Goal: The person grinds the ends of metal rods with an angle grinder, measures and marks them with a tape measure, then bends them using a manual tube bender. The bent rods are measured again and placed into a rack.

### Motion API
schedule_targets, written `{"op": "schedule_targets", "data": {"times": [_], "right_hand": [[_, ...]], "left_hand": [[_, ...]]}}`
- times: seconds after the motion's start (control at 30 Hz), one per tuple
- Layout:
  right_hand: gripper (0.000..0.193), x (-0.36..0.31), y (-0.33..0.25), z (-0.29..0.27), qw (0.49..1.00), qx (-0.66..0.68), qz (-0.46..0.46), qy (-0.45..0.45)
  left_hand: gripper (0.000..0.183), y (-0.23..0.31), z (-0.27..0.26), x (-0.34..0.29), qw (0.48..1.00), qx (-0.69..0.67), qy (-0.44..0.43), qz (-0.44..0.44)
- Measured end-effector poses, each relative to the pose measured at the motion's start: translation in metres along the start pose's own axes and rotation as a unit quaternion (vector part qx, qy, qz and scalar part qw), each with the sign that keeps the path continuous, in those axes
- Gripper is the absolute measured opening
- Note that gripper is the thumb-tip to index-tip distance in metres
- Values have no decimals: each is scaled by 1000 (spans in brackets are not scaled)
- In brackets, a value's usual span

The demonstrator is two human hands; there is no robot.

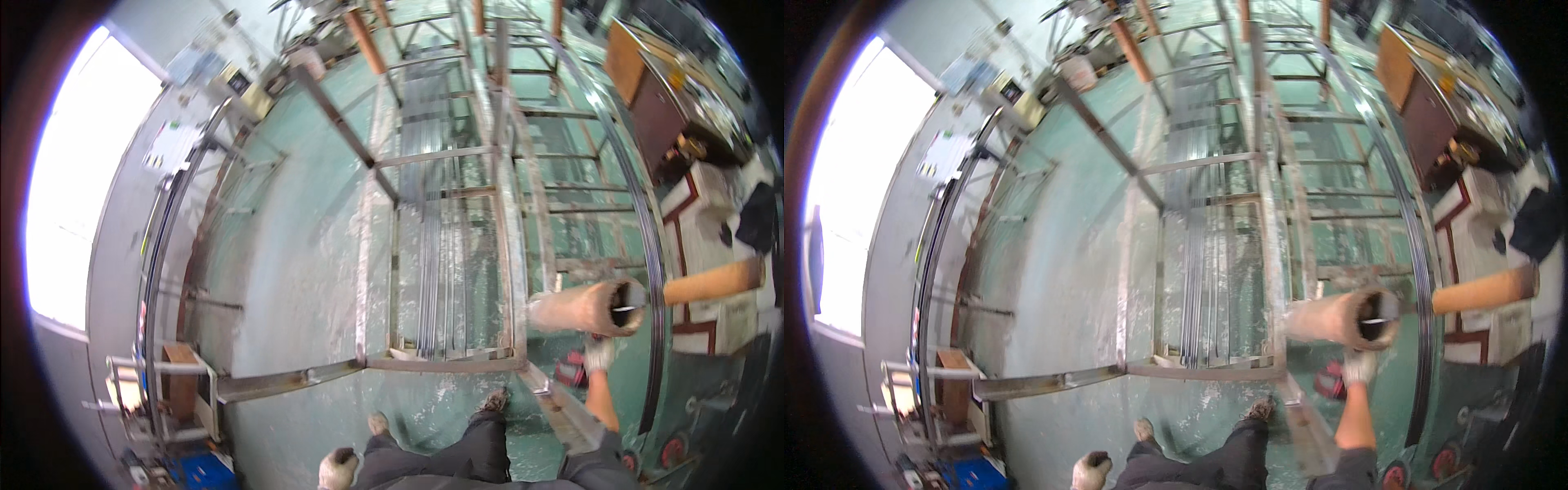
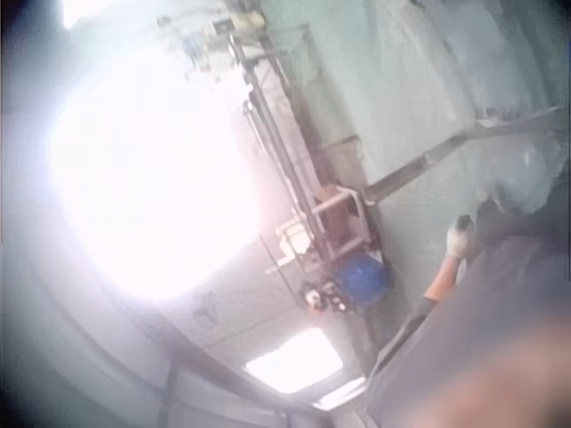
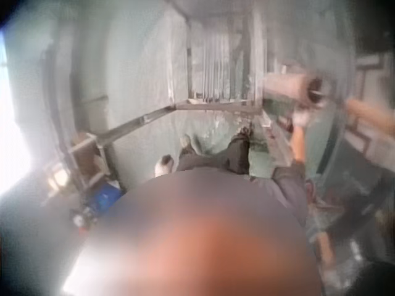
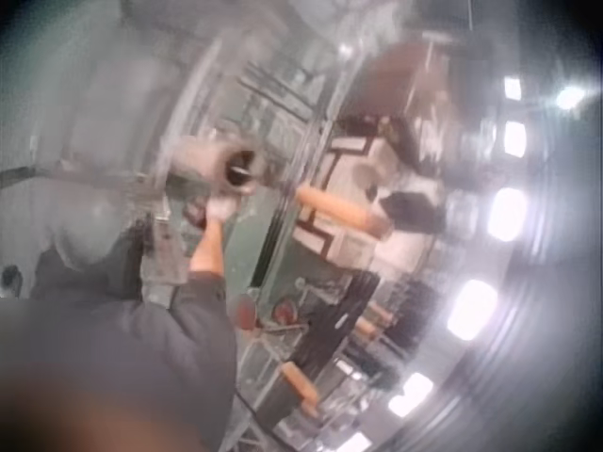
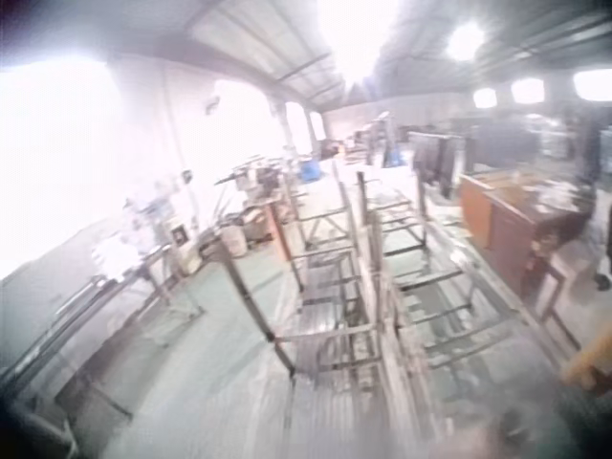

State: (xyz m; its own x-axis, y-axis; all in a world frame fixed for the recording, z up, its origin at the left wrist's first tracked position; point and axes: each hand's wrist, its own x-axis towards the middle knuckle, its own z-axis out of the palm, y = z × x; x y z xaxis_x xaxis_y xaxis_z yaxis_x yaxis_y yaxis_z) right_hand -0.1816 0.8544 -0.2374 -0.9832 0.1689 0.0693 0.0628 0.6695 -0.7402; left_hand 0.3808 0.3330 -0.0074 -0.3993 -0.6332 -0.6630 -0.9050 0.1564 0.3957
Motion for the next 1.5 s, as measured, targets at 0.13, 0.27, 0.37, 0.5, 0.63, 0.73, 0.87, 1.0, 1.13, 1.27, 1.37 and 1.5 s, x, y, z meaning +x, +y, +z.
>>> {"op": "schedule_targets", "data": {"times": [0.13, 0.27, 0.37, 0.5, 0.63, 0.73, 0.87, 1.0, 1.13, 1.27, 1.37, 1.5], "right_hand": [[43, -144, 64, -48, 920, -380, -28, -95], [40, -305, 9, -58, 934, -137, 329, -10], [42, -422, -85, -31, 890, -236, 384, -76], [59, -564, -212, 33, 783, -396, 373, -301], [59, -629, -318, 117, 727, -394, 352, -439], [59, -631, -383, 196, 740, -365, 334, -456], [59, -609, -450, 298, 752, -342, 316, -466], [60, -570, -498, 409, 756, -329, 308, -475], [60, -522, -532, 523, 765, -319, 274, -487], [61, -429, -604, 636, 822, -327, 71, -460], [61, -316, -719, 694, 854, -288, 136, -412], [50, -158, -909, 761, 883, -258, 62, -387]], "left_hand": [[44, -19, -48, 35, 989, -109, 97, -23], [42, -70, -110, 121, 972, -225, 53, -44], [40, -101, -172, 201, 967, -255, -1, -20], [45, -116, -286, 275, 987, -127, 17, 101], [45, -96, -383, 332, 970, -217, -27, 103], [45, -66, -428, 381, 970, -203, -45, 124], [45, -26, -461, 434, 946, -270, -129, 121], [44, 12, -511, 508, 940, -253, -197, 115], [45, 63, -603, 592, 948, -248, -191, 53], [44, 139, -699, 677, 932, -324, -138, 88], [45, 203, -748, 740, 895, -410, -149, 96], [50, 299, -788, 839, 861, -449, -212, 110]]}}
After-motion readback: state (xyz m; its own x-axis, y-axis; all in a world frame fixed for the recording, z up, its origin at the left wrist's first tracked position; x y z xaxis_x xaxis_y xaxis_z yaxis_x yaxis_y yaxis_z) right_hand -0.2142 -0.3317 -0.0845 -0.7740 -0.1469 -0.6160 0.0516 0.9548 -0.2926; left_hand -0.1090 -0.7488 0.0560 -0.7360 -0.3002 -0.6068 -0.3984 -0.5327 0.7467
